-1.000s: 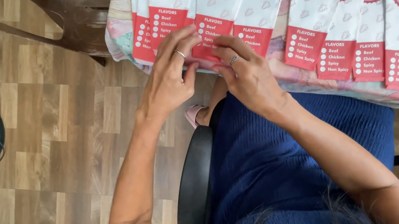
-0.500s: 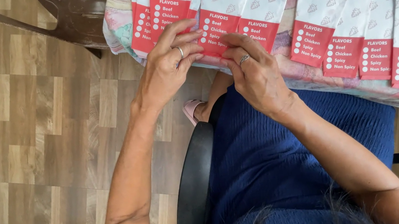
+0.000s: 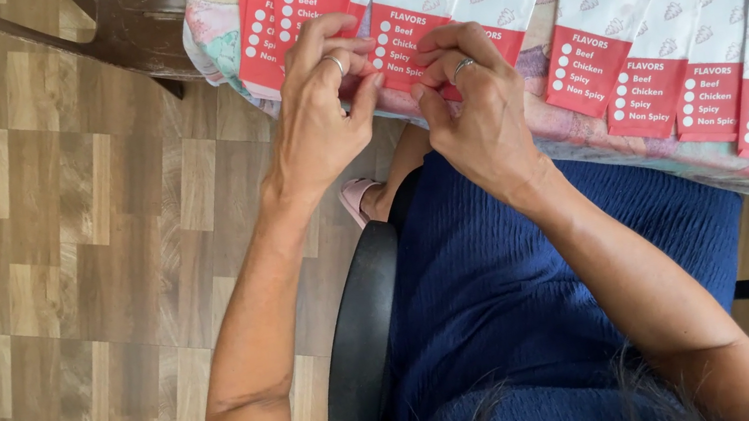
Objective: Applying glue to the flaps of paper bags and stacking them for assembly.
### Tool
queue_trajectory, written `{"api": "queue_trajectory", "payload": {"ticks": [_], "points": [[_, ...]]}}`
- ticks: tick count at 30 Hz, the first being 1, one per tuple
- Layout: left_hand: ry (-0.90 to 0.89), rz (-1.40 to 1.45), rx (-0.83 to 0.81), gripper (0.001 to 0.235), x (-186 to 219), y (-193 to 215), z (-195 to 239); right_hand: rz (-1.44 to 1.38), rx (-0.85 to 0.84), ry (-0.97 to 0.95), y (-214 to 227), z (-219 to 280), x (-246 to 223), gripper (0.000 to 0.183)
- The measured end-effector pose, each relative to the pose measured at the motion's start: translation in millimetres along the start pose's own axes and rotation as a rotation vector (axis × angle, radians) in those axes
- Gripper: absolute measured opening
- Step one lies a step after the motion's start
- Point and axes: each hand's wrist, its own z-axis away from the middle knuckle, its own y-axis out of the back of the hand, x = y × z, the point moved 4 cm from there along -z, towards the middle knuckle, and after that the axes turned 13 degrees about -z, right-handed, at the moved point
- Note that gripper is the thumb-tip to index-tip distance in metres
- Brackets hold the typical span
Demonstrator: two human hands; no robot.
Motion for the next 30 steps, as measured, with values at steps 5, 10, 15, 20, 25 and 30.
{"api": "queue_trajectory", "payload": {"ticks": [5, 10, 15, 20, 25, 30], "points": [[0.175, 0.007, 0.198, 0.022, 8.8, -1.9, -2.6, 0.000, 0.036, -0.062, 3.9, -5.1, 6.8, 0.012], [0.229, -0.018, 0.209, 0.032, 12.5, -5.9, 0.0, 0.008, 0.006, -0.158, 7.2, -10.3, 3.3, 0.017], [0.263, 0.099, 0.161, 0.040, 7.1, -5.5, 0.3, -0.008, -0.039, -0.194, 14.1, -13.6, 0.0, 0.026], [0.206, 0.054, 0.213, 0.025, 19.3, -6.5, 3.0, 0.035, -0.018, -0.124, 0.5, -16.0, 14.5, 0.028], [0.151, -0.005, 0.237, 0.029, 19.1, -8.2, 6.2, -0.002, -0.101, -0.167, 9.3, -14.2, 17.7, 0.035], [0.173, -0.025, 0.232, 0.033, 25.4, -14.6, 7.5, -0.019, -0.156, -0.231, 15.2, -17.9, 20.2, 0.033]]}}
